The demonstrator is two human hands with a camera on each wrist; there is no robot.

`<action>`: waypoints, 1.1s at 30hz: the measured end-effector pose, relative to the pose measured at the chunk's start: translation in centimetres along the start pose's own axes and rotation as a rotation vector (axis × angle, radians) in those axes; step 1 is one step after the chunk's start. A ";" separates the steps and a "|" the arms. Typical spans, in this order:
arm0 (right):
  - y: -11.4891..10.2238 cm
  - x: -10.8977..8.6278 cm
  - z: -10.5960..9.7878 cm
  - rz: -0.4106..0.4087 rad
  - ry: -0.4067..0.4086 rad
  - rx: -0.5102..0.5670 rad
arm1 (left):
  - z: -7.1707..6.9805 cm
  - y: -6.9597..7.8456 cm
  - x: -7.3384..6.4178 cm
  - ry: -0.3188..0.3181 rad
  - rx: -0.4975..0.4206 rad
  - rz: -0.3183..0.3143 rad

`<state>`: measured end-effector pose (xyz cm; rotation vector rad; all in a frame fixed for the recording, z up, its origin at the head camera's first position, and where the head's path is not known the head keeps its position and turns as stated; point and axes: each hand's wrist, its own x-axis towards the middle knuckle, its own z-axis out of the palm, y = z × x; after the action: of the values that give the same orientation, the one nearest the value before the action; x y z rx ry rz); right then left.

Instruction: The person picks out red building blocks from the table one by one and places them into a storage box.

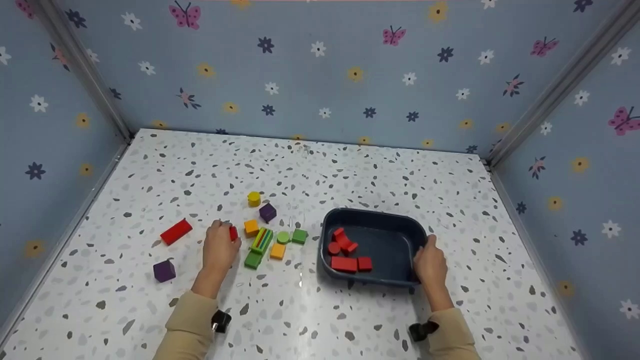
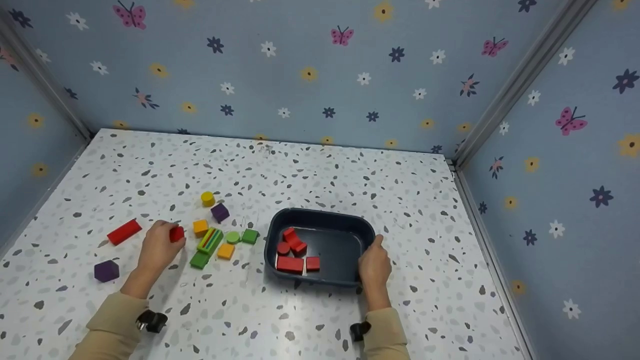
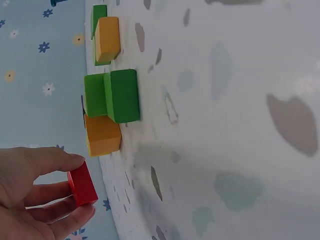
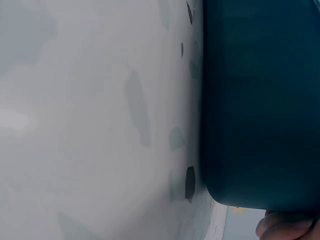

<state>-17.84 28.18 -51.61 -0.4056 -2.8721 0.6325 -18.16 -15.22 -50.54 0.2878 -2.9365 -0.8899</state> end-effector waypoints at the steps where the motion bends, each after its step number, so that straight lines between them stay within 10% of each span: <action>1: 0.0 0.0 0.0 0.003 -0.004 0.000 | 0.0 0.3 -0.1 0.003 -0.007 0.001; 33: 0.0 0.0 -0.1 0.002 -0.010 0.015 | 1.4 8.1 -3.9 0.081 -0.234 0.176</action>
<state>-17.85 28.16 -51.55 -0.4036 -2.8752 0.6586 -15.84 -7.06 -47.17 0.0505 -2.6974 -1.1500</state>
